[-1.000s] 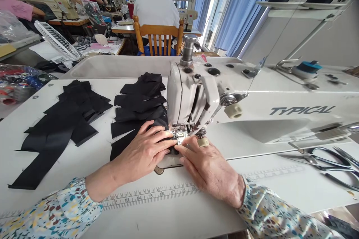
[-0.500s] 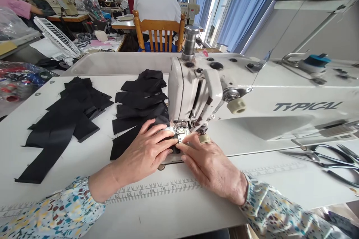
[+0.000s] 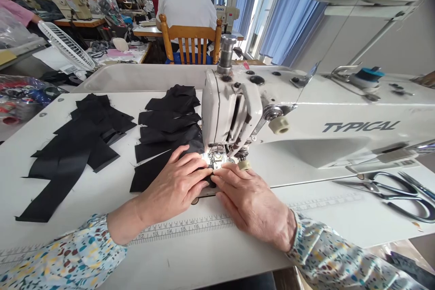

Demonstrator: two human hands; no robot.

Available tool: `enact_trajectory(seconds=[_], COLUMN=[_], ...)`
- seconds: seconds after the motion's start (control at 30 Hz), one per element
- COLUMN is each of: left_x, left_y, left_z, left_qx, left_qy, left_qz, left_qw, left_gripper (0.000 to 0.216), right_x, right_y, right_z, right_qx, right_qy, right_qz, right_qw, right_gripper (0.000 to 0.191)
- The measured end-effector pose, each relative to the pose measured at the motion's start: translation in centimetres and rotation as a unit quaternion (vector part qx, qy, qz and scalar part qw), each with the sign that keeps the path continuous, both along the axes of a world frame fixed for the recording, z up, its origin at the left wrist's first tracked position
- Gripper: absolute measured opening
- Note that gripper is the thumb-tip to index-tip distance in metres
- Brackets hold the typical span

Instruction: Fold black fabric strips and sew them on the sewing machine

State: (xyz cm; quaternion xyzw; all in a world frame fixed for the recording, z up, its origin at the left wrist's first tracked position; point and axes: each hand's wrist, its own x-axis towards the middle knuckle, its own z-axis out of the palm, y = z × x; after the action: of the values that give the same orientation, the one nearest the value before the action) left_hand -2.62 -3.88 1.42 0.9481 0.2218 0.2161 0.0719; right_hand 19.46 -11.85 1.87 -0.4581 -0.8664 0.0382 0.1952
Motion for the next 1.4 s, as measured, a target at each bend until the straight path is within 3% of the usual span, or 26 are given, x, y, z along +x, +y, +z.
enact_trajectory(seconds=[0.6, 0.97, 1.4], left_x=[0.29, 0.16, -0.19], left_y=[0.37, 0.36, 0.72], left_z=[0.24, 0.39, 0.27], left_qx=[-0.006, 0.013, 0.001], left_qy=[0.008, 0.006, 0.050], left_qz=[-0.001, -0.010, -0.008], left_qw=[1.000, 1.000, 0.999], left_gripper=[0.028, 0.024, 0.036], right_x=[0.66, 0.49, 0.48], right_y=[0.09, -0.25, -0.35], right_z=[-0.01, 0.05, 0.14], right_qx=[-0.001, -0.013, -0.018], right_qy=[-0.030, -0.013, -0.021], right_qz=[0.035, 0.018, 0.017], right_qw=[0.999, 1.000, 0.999], right_gripper=[0.038, 0.036, 0.037])
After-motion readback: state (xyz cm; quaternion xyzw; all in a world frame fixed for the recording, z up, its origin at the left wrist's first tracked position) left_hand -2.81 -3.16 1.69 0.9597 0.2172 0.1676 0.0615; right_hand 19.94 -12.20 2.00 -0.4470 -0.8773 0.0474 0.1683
